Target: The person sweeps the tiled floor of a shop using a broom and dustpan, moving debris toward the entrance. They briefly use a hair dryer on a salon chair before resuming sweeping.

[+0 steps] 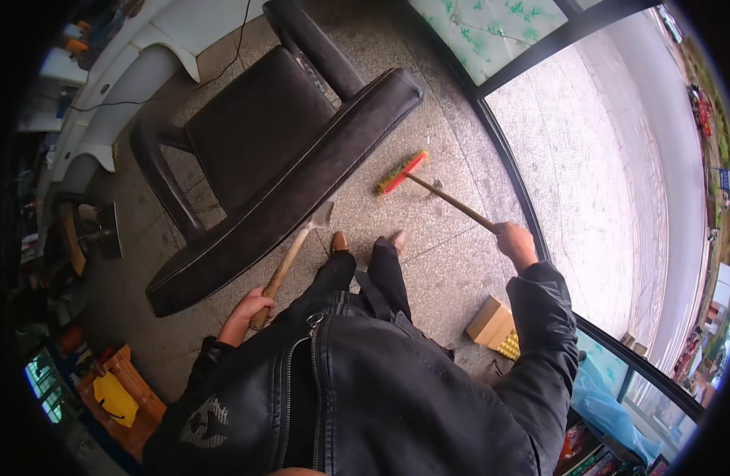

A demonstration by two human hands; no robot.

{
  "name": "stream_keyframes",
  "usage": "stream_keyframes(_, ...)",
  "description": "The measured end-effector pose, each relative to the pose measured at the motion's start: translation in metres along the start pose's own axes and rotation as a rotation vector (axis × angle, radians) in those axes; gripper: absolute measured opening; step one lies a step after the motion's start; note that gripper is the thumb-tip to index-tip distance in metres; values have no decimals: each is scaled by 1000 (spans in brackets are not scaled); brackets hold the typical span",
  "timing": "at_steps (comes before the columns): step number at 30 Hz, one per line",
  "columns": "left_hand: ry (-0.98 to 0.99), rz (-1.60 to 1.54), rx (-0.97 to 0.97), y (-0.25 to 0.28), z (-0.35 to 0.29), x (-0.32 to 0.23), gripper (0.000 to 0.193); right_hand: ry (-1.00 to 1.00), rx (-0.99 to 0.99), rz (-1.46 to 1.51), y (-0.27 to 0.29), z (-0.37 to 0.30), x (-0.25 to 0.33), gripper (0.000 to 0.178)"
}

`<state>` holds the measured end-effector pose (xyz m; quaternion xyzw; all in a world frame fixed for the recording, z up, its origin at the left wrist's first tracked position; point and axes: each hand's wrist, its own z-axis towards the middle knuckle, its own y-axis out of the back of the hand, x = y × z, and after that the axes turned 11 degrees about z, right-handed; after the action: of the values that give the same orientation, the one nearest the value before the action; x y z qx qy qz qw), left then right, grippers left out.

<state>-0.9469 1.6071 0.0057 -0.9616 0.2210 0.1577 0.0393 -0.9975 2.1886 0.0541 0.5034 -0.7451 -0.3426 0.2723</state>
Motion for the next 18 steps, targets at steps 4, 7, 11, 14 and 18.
stream_keyframes(4, -1, -17, 28, -23, 21, -36, 26, 57, -8, 135, 24, 46, 11, 32)
stream_keyframes(7, 1, 1, 21, -53, 35, -73, 27, 244, -54, 204, -1, 123, 46, 30)
stream_keyframes(11, 8, -40, 32, -94, 46, -120, 27, 202, -11, 79, -11, 205, 98, 26)
stream_keyframes(14, 25, -155, 1, -125, 56, -150, 27, 132, 49, 127, 0, 219, 32, 29)
stream_keyframes(18, 53, -110, -14, -152, 66, -188, 30, 129, 136, 75, 20, 180, -124, 41)
